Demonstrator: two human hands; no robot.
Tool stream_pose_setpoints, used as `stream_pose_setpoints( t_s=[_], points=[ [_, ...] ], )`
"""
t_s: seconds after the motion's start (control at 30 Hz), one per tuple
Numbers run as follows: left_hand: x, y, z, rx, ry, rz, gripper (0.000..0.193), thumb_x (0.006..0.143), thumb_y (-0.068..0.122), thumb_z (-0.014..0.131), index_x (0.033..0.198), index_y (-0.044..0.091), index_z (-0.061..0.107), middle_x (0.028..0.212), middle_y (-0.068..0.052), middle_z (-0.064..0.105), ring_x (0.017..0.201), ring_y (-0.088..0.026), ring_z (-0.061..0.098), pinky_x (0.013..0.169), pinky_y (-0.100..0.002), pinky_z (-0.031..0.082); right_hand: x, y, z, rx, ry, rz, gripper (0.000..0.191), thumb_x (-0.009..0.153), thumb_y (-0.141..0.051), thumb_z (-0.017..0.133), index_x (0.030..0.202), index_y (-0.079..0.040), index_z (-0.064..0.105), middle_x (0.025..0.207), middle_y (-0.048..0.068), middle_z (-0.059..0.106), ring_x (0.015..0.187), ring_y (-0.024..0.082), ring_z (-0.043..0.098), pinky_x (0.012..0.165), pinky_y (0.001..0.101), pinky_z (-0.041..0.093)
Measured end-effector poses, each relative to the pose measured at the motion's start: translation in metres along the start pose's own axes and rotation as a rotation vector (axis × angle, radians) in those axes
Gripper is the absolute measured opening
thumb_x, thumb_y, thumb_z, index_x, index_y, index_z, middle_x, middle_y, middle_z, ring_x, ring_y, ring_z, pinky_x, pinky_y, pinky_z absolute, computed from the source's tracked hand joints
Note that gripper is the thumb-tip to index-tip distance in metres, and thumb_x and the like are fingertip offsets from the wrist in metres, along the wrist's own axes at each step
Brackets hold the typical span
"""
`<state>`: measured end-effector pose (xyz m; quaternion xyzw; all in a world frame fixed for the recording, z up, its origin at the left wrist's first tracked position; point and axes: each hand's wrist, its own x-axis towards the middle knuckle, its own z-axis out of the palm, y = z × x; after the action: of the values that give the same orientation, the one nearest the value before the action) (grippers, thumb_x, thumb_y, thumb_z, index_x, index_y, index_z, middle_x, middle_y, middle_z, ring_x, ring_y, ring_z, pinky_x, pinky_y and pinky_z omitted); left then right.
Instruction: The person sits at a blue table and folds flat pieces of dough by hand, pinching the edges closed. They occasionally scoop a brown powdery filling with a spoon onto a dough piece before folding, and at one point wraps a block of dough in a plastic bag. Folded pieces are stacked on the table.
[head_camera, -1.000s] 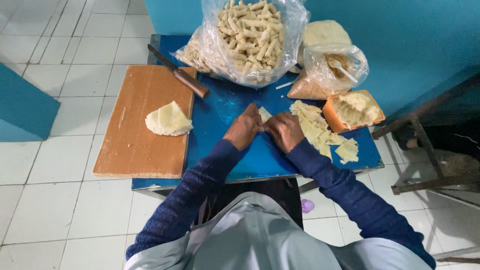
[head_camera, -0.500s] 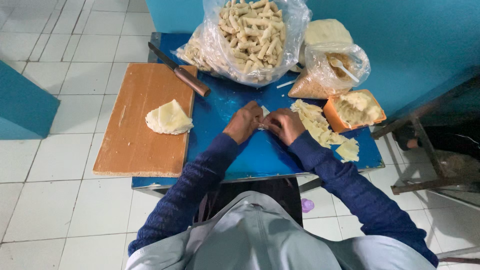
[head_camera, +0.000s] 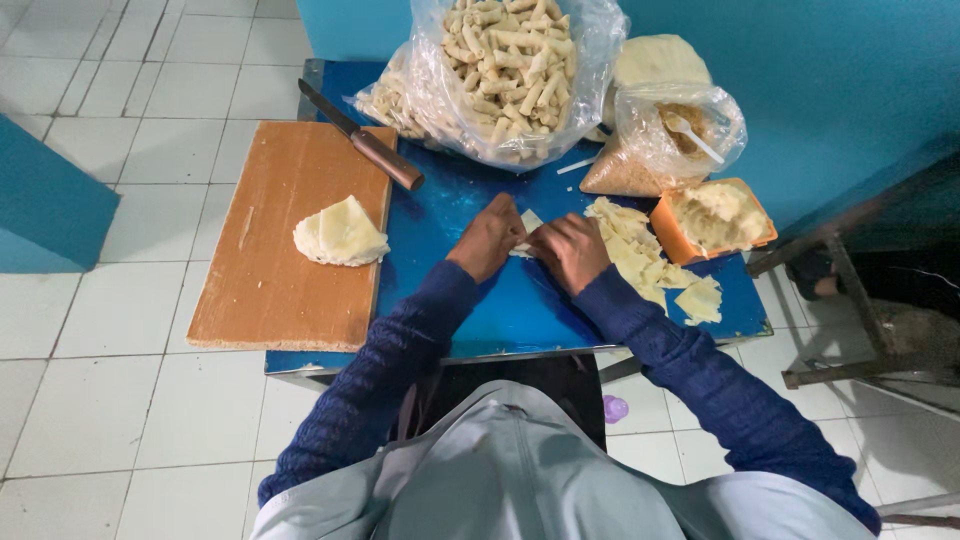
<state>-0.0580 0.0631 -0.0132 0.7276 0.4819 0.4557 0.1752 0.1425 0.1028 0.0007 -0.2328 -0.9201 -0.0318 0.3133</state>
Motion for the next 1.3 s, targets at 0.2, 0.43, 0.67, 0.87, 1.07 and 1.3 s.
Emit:
stream_pose_setpoints(
  t_s=[0.2, 0.43, 0.67, 0.87, 1.07, 1.3],
  points=[
    [-0.003, 0.005, 0.001, 0.010, -0.005, 0.007, 0.011, 0.081, -0.005, 0.073, 0.086, -0.001, 0.064, 0.103, -0.018, 0.055, 0.091, -0.040, 0.061, 0.078, -0.045, 0.052, -0.006, -0.001, 0.009, -0.092, 0.045, 0.035, 0.012, 0.086, -0.016, 0.072, 0.098, -0.015, 0.074, 0.100, 0.004, 0.064, 0.099, 0.028, 0.056, 0.084, 0.0415, 0.045],
    [-0.010, 0.013, 0.001, 0.067, 0.075, -0.066, 0.024, 0.079, -0.002, 0.075, 0.097, -0.001, 0.060, 0.109, -0.018, 0.053, 0.095, -0.041, 0.060, 0.081, -0.046, 0.051, -0.016, -0.018, -0.002, -0.303, -0.030, 0.025, 0.036, 0.091, -0.013, 0.062, 0.125, -0.015, 0.073, 0.119, 0.000, 0.064, 0.110, 0.023, 0.055, 0.089, 0.0437, 0.042],
    [-0.022, 0.029, 0.002, 0.337, 0.205, -0.231, 0.037, 0.074, 0.006, 0.082, 0.099, 0.000, 0.055, 0.109, -0.018, 0.051, 0.105, -0.041, 0.055, 0.085, -0.049, 0.050, 0.011, -0.001, 0.014, -0.333, -0.151, 0.123, 0.058, 0.084, -0.007, 0.061, 0.138, -0.026, 0.064, 0.141, 0.003, 0.050, 0.115, 0.029, 0.046, 0.083, 0.0491, 0.039],
    [-0.020, 0.029, 0.004, 0.396, 0.164, -0.291, 0.035, 0.075, 0.009, 0.083, 0.097, 0.000, 0.057, 0.109, -0.017, 0.052, 0.104, -0.038, 0.056, 0.084, -0.047, 0.051, 0.031, 0.023, 0.011, -0.166, -0.151, 0.136, 0.078, 0.074, 0.002, 0.067, 0.145, -0.028, 0.062, 0.132, 0.004, 0.056, 0.112, 0.032, 0.050, 0.090, 0.0482, 0.041],
    [-0.021, 0.026, 0.009, 0.414, 0.191, -0.258, 0.031, 0.076, 0.012, 0.082, 0.095, 0.004, 0.059, 0.107, -0.014, 0.055, 0.103, -0.036, 0.057, 0.084, -0.047, 0.051, 0.037, 0.023, 0.003, 0.209, -0.086, 0.044, 0.069, 0.078, -0.004, 0.079, 0.143, -0.017, 0.060, 0.106, 0.006, 0.070, 0.095, 0.027, 0.063, 0.085, 0.0398, 0.048],
    [-0.019, 0.027, 0.011, 0.430, 0.232, -0.216, 0.029, 0.075, 0.010, 0.080, 0.095, 0.006, 0.059, 0.106, -0.012, 0.056, 0.104, -0.036, 0.056, 0.084, -0.046, 0.051, 0.040, 0.045, -0.032, 0.541, -0.222, 0.476, 0.053, 0.093, -0.009, 0.071, 0.144, -0.014, 0.056, 0.095, 0.006, 0.073, 0.083, 0.014, 0.066, 0.077, 0.0271, 0.053]
  ],
)
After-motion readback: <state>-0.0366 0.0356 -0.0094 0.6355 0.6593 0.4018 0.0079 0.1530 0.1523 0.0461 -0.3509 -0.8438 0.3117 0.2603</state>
